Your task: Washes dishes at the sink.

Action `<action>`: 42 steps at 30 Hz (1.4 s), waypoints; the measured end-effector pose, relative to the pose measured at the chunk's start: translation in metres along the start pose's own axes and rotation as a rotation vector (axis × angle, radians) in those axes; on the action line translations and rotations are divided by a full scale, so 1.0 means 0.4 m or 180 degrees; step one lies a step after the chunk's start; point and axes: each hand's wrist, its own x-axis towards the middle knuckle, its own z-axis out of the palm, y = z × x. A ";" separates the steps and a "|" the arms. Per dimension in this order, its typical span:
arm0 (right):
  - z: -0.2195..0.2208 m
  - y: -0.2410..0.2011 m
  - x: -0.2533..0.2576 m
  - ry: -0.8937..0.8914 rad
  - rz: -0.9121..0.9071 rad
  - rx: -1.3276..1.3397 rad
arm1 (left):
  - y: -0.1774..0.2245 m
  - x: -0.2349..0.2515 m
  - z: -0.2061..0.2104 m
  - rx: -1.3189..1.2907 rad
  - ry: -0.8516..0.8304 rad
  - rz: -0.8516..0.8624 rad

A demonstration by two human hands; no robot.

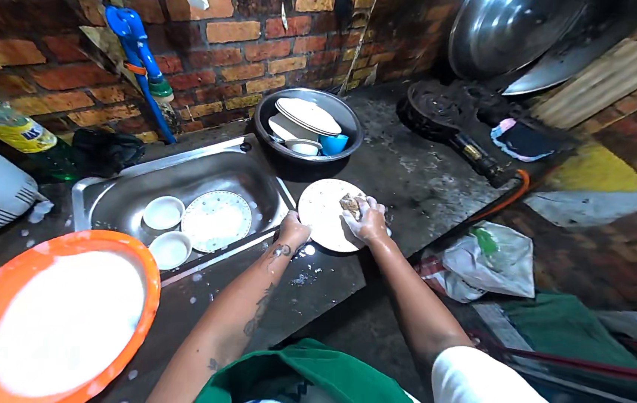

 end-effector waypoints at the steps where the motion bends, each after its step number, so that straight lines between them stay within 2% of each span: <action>1: 0.008 -0.007 -0.002 0.0017 -0.0031 -0.0048 | -0.006 -0.005 0.001 0.0082 -0.0015 -0.0014; 4: 0.040 -0.096 -0.002 0.0021 -0.0034 -0.0208 | -0.023 -0.024 0.014 0.0087 -0.0032 -0.0046; 6: 0.084 -0.163 0.007 -0.0034 -0.0194 0.0014 | -0.026 -0.036 0.027 -0.0014 0.0057 -0.0071; 9: 0.118 -0.217 -0.035 -0.0573 -0.0554 0.0318 | -0.016 -0.051 0.021 0.0086 0.0053 -0.0134; 12: 0.071 -0.144 -0.113 -0.0892 -0.0854 0.0121 | -0.011 -0.048 -0.003 0.0169 0.0055 -0.0153; 15: 0.006 -0.041 -0.104 -0.0567 -0.0460 -0.0230 | -0.007 -0.023 -0.011 0.0195 -0.0071 -0.0221; 18: 0.010 -0.044 -0.001 -0.0194 0.0026 -0.0274 | 0.005 0.010 -0.015 0.0485 -0.0041 -0.0176; 21: 0.069 -0.105 0.032 -0.0146 -0.0427 0.0141 | 0.024 0.014 -0.004 0.0601 0.0155 -0.0127; 24: 0.073 -0.102 -0.036 -0.0645 -0.1141 0.0741 | 0.017 0.003 0.021 -0.0026 0.0499 0.0072; 25: 0.073 -0.074 -0.064 -0.0500 -0.1241 0.0995 | 0.015 0.002 0.033 -0.0317 0.0562 0.0154; 27: 0.071 -0.019 -0.095 0.0202 -0.1086 0.1162 | 0.026 -0.006 0.056 -0.0882 0.0580 0.0259; 29: 0.048 -0.021 -0.095 0.0720 -0.0409 0.0850 | 0.032 -0.013 0.076 -0.1309 0.0570 0.0326; 31: 0.023 -0.081 -0.057 0.0850 0.0226 0.0668 | 0.034 -0.015 0.080 -0.1461 0.0663 0.0501; 33: 0.026 -0.171 -0.020 0.0775 0.0238 0.0779 | 0.030 -0.031 0.051 -0.1523 0.0848 0.0647; 36: 0.072 -0.330 -0.035 0.0403 -0.0598 0.0957 | 0.004 -0.080 -0.043 -0.1792 0.1195 0.0722; 39: 0.092 -0.464 -0.140 0.0010 -0.2002 0.0974 | -0.015 -0.169 -0.168 -0.2372 0.1659 0.0662; 41: 0.088 -0.512 -0.200 0.0098 -0.2974 0.0933 | -0.036 -0.244 -0.260 -0.2562 0.2182 0.0626; 42: 0.076 -0.529 -0.209 0.0100 -0.3229 0.0850 | -0.059 -0.292 -0.310 -0.2551 0.2340 0.0623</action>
